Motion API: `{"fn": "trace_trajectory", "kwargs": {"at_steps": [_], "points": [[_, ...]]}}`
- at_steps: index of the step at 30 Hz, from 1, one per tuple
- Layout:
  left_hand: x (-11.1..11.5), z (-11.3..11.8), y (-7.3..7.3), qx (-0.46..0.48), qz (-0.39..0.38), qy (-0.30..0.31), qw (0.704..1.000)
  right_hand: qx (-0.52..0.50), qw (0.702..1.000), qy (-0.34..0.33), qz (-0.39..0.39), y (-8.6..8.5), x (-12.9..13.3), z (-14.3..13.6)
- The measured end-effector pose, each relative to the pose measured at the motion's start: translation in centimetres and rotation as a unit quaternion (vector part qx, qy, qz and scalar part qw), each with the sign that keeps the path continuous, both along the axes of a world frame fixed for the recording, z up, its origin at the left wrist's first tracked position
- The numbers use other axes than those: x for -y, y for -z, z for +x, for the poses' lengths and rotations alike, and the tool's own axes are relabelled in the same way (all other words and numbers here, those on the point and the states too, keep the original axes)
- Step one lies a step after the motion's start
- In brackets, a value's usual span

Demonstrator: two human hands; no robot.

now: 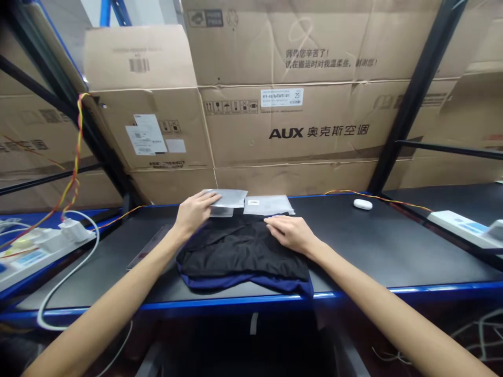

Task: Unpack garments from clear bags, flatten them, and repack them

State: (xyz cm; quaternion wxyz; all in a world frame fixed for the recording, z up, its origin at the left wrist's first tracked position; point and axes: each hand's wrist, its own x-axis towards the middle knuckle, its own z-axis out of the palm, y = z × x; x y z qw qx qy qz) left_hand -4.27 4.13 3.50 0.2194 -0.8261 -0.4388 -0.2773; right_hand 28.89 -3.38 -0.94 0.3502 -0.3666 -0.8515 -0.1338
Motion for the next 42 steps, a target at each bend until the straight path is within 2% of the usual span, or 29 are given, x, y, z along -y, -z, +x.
{"fn": "trace_trajectory", "kwargs": {"at_steps": [2,4,7,10,12,15,18,22,25,30,34,38,42], "points": [[-1.2,-1.4,0.0,0.002,-0.057,-0.061,0.997,0.024,0.999,-0.002,-0.032,0.3,-0.1,-0.2],[-2.2,-2.5,0.4,-0.028,-0.113,-0.092,0.989,0.048,0.997,-0.011,-0.064,0.6,-0.3,-0.2],[-3.0,-3.2,1.3,-0.069,-0.152,-0.109,0.980,0.060,0.992,-0.027,-0.108,0.9,-0.6,0.1],[-3.1,-3.1,1.7,-0.059,-0.157,-0.111,0.980,0.051,0.990,-0.034,-0.128,1.1,-0.7,0.3],[-2.7,-2.5,1.6,-0.028,-0.145,-0.073,0.986,0.043,0.989,-0.040,-0.132,1.0,-0.7,0.4],[-1.8,-1.0,1.1,0.037,-0.135,0.038,0.989,0.014,0.990,-0.047,-0.132,0.6,-0.8,0.5],[-1.1,0.9,1.0,0.046,-0.174,0.103,0.978,-0.032,0.994,-0.011,-0.100,0.2,-1.5,1.1],[-1.4,3.0,1.3,0.007,-0.233,0.126,0.964,-0.045,0.994,0.077,-0.055,0.4,-2.9,2.5],[-2.2,3.7,1.7,0.000,-0.236,0.115,0.965,-0.019,0.991,0.116,-0.063,1.0,-4.0,3.5],[-2.8,3.9,2.2,0.012,-0.230,0.118,0.966,-0.054,0.990,0.101,-0.077,1.3,-4.8,3.8],[-2.1,3.9,1.9,0.047,-0.211,0.136,0.967,-0.083,0.990,0.081,-0.080,0.5,-3.7,3.4],[-0.4,3.4,1.2,0.064,-0.206,0.168,0.962,-0.081,0.987,0.039,-0.130,-0.2,-1.6,3.4],[2.1,2.4,1.0,0.029,-0.209,0.231,0.950,-0.028,0.990,0.044,-0.127,0.3,0.2,3.9]]}}
